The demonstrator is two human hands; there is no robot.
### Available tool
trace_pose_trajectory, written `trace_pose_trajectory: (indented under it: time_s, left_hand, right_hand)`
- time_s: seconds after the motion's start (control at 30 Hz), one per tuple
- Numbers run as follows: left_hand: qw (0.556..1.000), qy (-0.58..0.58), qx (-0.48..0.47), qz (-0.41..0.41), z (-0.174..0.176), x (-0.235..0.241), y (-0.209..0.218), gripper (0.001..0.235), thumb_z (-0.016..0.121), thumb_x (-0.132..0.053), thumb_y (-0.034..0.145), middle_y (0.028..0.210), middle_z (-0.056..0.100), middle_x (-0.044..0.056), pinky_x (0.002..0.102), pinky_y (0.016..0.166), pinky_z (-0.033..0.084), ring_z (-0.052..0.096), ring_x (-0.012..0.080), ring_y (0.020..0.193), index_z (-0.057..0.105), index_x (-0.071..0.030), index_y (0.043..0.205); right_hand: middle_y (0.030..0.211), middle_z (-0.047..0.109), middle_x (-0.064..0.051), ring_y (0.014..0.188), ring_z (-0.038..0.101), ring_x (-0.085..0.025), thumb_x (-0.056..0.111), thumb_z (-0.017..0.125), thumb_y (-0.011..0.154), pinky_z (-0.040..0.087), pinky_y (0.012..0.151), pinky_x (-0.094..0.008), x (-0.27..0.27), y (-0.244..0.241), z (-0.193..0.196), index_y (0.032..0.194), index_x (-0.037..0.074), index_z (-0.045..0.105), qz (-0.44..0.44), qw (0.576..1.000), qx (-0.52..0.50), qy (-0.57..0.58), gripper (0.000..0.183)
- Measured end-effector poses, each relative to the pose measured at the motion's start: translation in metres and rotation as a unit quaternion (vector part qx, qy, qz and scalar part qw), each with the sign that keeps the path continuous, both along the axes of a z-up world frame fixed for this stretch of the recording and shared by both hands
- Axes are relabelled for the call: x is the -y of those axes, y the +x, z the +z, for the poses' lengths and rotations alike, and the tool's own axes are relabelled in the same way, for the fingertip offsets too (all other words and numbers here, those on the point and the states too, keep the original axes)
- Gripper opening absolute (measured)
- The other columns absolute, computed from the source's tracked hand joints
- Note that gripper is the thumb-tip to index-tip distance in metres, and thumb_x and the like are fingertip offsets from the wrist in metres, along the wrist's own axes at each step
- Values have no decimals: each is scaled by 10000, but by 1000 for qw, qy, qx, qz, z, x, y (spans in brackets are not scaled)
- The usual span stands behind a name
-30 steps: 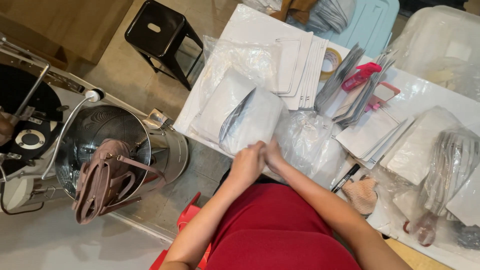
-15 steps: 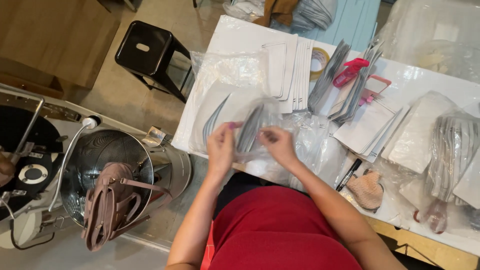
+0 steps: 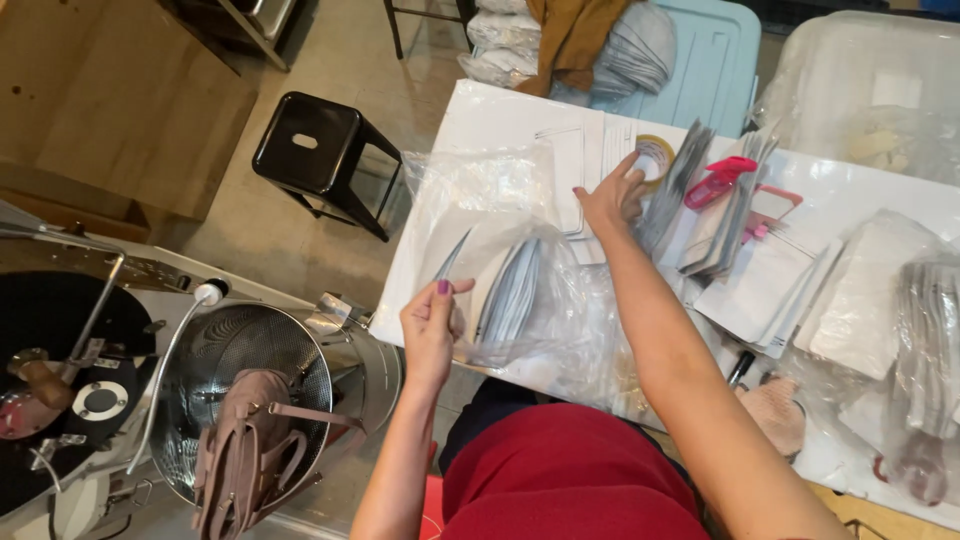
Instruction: Packaging stacks of white paper items into clear plastic bags
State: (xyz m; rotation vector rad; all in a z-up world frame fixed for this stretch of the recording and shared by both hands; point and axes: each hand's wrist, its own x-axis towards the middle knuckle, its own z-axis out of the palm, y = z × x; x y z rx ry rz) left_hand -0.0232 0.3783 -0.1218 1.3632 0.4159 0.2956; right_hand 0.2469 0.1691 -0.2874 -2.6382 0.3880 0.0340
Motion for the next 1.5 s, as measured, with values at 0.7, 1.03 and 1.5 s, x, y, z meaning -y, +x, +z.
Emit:
trace_pose_trajectory:
  time_s: [0.7, 1.03, 1.5]
  left_hand:
    - [984, -126, -2, -122, -18, -11, 11, 355, 535, -218, 1056, 412, 318, -19, 173, 402, 257, 321, 35, 374, 739, 72, 1073]
    - [979, -145, 3, -142, -29, -7, 15, 359, 530, -211, 1059, 424, 283, -23, 177, 410, 236, 294, 31, 384, 722, 91, 1075]
    - [959, -249, -17, -131, -13, 17, 14, 363, 494, -203, 1075, 500, 237, -40, 175, 359, 220, 235, 27, 379, 652, 105, 1185]
  right_hand:
    - [953, 724, -251, 977, 707, -488, 129, 799, 709, 584, 782, -599, -14, 54, -41, 996, -20, 739, -8, 995, -59, 80, 329]
    - [985, 725, -276, 994, 702, -508, 42, 645, 841, 585, 827, -601, -9, 3, -5, 1013, -61, 718, 49, 997, -58, -31, 213]
    - [1266, 605, -345, 1226, 550, -540, 371, 770, 968, 475, 961, -638, 98, -43, 94, 1363, -60, 599, 39, 985, 1, 168, 609]
